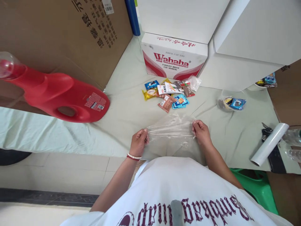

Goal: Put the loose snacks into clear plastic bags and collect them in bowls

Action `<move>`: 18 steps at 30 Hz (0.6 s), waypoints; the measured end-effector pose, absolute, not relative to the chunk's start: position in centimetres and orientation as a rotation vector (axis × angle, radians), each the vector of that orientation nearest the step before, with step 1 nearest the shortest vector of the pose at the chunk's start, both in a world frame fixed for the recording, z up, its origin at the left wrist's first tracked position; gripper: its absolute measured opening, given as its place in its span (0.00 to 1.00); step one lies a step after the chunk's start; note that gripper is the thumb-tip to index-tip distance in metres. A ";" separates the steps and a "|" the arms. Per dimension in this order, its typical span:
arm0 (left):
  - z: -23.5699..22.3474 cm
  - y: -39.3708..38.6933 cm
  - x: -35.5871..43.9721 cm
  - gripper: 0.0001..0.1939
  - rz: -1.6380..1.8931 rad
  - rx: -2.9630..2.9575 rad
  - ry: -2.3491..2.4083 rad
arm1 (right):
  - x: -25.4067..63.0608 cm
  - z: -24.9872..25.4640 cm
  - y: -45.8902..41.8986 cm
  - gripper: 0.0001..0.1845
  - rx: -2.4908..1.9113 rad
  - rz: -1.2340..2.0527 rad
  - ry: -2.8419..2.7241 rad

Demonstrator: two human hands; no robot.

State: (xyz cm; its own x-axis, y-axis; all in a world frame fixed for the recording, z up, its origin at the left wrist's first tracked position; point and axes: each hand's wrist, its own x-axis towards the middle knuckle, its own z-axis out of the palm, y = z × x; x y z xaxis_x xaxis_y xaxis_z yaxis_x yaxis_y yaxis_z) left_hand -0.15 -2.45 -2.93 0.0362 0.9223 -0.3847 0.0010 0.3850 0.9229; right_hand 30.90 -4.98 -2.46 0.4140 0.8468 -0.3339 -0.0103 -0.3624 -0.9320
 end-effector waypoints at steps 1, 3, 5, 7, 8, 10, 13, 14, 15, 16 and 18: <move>-3.1 -2.5 -0.7 0.25 0.885 0.981 1.397 | 31.0 -2.8 -5.0 0.18 -1.710 1.061 -0.743; -3.1 -2.3 -1.8 0.21 0.868 1.144 1.495 | 31.2 -3.4 -5.1 0.18 -1.741 1.003 -0.798; -2.6 -1.7 -2.6 0.21 0.849 1.331 1.576 | 31.4 -3.8 -5.2 0.17 -1.751 0.967 -0.885; -1.7 -0.3 -2.9 0.22 0.799 1.487 1.637 | 31.4 -3.9 -5.2 0.17 -1.747 0.947 -0.952; -1.2 0.6 -2.8 0.23 0.752 1.563 1.654 | 31.3 -3.9 -5.2 0.17 -1.745 0.943 -0.970; -0.3 2.7 -1.8 0.27 0.616 1.739 1.657 | 31.3 -3.6 -5.0 0.17 -1.750 0.940 -0.988; 0.7 5.1 0.9 0.32 0.421 2.071 1.586 | 31.3 -3.0 -4.8 0.17 -1.769 0.920 -1.025; 0.8 5.6 2.0 0.36 0.378 2.202 1.497 | 31.4 -2.8 -4.8 0.17 -1.776 0.907 -1.042; 0.7 6.0 3.0 0.40 0.339 2.316 1.384 | 31.5 -2.6 -4.8 0.17 -1.783 0.889 -1.058; 0.6 6.3 4.1 0.43 0.305 2.394 1.265 | 31.7 -2.5 -4.8 0.17 -1.788 0.871 -1.069; 0.0 6.8 5.9 0.39 0.242 2.403 1.097 | 32.0 -2.2 -4.9 0.17 -1.795 0.847 -1.073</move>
